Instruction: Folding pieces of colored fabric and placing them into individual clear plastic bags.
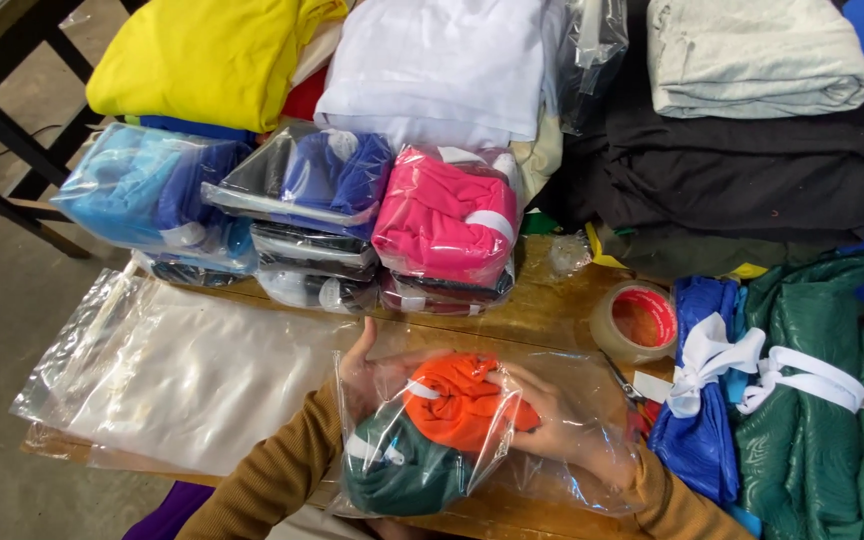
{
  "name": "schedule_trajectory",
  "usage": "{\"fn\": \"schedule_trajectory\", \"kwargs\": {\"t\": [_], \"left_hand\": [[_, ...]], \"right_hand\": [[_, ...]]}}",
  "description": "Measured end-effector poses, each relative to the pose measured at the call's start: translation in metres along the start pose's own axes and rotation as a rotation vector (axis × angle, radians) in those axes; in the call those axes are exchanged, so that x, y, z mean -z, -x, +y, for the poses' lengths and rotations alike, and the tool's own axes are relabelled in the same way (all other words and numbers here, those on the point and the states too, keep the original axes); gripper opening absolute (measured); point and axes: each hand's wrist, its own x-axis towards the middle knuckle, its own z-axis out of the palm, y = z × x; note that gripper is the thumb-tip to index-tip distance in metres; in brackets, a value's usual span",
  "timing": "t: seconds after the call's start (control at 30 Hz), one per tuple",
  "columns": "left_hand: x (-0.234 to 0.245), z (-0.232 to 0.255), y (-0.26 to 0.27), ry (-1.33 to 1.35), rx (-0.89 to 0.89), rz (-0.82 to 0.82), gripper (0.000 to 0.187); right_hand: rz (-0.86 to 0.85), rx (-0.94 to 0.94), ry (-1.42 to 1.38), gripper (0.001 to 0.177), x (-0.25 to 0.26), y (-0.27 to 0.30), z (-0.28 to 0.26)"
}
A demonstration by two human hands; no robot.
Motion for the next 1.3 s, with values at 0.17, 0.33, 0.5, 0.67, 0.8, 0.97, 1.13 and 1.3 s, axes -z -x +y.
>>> {"fn": "schedule_trajectory", "kwargs": {"t": [0.17, 0.33, 0.5, 0.67, 0.8, 0.97, 1.13, 1.3], "left_hand": [[0.033, -0.003, -0.009, 0.038, 0.027, -0.038, 0.115], [0.061, -0.005, -0.014, 0.043, 0.067, -0.081, 0.11], [0.035, 0.025, -0.02, -0.471, -0.101, -0.527, 0.1], [0.031, 0.017, 0.01, -0.193, -0.082, -0.195, 0.113], [0.026, 0.021, 0.032, -0.066, -0.195, -0.092, 0.119], [0.062, 0.014, 0.018, -0.46, -0.281, -0.016, 0.095], [0.119, -0.003, -0.001, -0.273, -0.374, 0.034, 0.069], [0.156, 0.018, -0.003, -0.252, -0.198, -0.345, 0.082]], "right_hand": [[0.048, 0.101, -0.072, 0.07, -0.012, 0.003, 0.022], [-0.035, -0.01, -0.043, 0.071, 0.0, -0.001, 0.011], [-0.179, -0.187, -0.106, 0.105, 0.047, -0.007, -0.022], [-0.145, -0.467, 0.109, 0.114, 0.074, 0.015, -0.036], [0.068, -0.644, -0.055, 0.106, 0.087, 0.051, -0.014], [0.372, -0.743, 0.146, 0.059, 0.131, 0.09, -0.037], [0.647, -0.784, 0.182, 0.032, 0.145, 0.127, -0.025], [0.585, -0.618, 0.443, 0.041, 0.126, 0.099, -0.048]]}}
